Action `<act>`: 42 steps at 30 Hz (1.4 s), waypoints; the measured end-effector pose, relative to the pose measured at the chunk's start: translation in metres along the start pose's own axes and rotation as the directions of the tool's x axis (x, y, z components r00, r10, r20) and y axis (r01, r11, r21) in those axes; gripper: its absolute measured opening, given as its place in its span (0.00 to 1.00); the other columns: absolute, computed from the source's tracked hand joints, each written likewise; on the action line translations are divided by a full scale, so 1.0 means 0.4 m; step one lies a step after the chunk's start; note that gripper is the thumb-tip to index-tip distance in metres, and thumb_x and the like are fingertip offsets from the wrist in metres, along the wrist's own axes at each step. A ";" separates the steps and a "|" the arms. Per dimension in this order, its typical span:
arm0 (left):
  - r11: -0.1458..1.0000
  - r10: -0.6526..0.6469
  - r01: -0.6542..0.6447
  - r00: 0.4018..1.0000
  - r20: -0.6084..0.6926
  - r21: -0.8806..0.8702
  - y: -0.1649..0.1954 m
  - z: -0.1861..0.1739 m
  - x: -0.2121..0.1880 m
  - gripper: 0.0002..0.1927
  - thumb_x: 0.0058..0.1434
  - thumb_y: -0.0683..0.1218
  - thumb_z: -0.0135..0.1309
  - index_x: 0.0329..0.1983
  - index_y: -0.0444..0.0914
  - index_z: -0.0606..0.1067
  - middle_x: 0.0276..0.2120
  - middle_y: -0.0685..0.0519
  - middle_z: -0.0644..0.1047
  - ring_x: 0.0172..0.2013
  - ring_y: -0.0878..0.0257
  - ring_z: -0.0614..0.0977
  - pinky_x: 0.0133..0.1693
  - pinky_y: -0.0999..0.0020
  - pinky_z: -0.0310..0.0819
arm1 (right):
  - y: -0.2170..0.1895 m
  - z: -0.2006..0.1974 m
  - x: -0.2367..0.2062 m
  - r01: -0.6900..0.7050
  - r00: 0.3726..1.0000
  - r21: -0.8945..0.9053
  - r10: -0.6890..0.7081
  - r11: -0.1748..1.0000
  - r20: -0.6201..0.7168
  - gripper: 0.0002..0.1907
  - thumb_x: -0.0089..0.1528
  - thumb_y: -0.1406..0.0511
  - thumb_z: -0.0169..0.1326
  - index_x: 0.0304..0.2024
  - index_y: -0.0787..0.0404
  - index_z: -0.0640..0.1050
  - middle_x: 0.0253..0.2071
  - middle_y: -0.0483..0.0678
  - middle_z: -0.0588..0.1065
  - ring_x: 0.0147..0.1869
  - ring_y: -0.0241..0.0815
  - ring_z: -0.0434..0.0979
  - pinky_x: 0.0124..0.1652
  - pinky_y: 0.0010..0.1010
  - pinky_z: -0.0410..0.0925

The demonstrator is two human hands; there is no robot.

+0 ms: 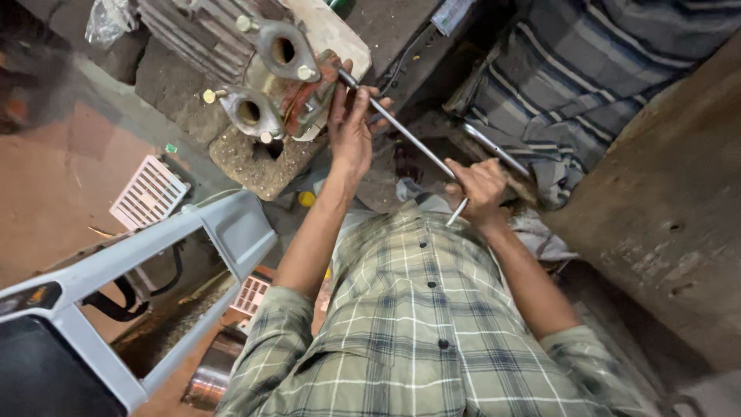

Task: The person places a gasket between two engine components, then uses a T-handle wrench to tighten bolts on the assembly. They apply a red sealant to a bolt before inserting and tightening it. The person continues tightening multiple bolts on the engine block.

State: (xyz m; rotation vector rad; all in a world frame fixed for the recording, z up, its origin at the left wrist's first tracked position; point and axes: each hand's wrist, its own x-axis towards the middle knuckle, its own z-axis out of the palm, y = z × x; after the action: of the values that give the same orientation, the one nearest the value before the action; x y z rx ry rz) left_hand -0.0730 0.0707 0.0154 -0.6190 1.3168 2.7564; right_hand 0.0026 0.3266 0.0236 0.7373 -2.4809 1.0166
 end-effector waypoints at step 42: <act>0.975 -0.217 0.192 0.936 0.278 0.114 -0.094 0.041 -0.063 0.11 0.75 0.49 0.48 0.52 0.37 0.69 0.44 0.44 0.81 0.46 0.53 0.85 0.45 0.63 0.83 | 0.021 -0.053 0.117 0.538 0.840 -0.475 -0.493 0.697 0.228 0.36 0.64 0.43 0.52 0.51 0.70 0.81 0.16 0.40 0.61 0.19 0.35 0.62 0.24 0.31 0.59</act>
State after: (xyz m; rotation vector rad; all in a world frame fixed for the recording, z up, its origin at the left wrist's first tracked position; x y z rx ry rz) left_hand -0.0483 0.1108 0.0056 -0.3109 1.2198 2.4913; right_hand -0.0369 0.3319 0.0570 1.2002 -2.2281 0.0862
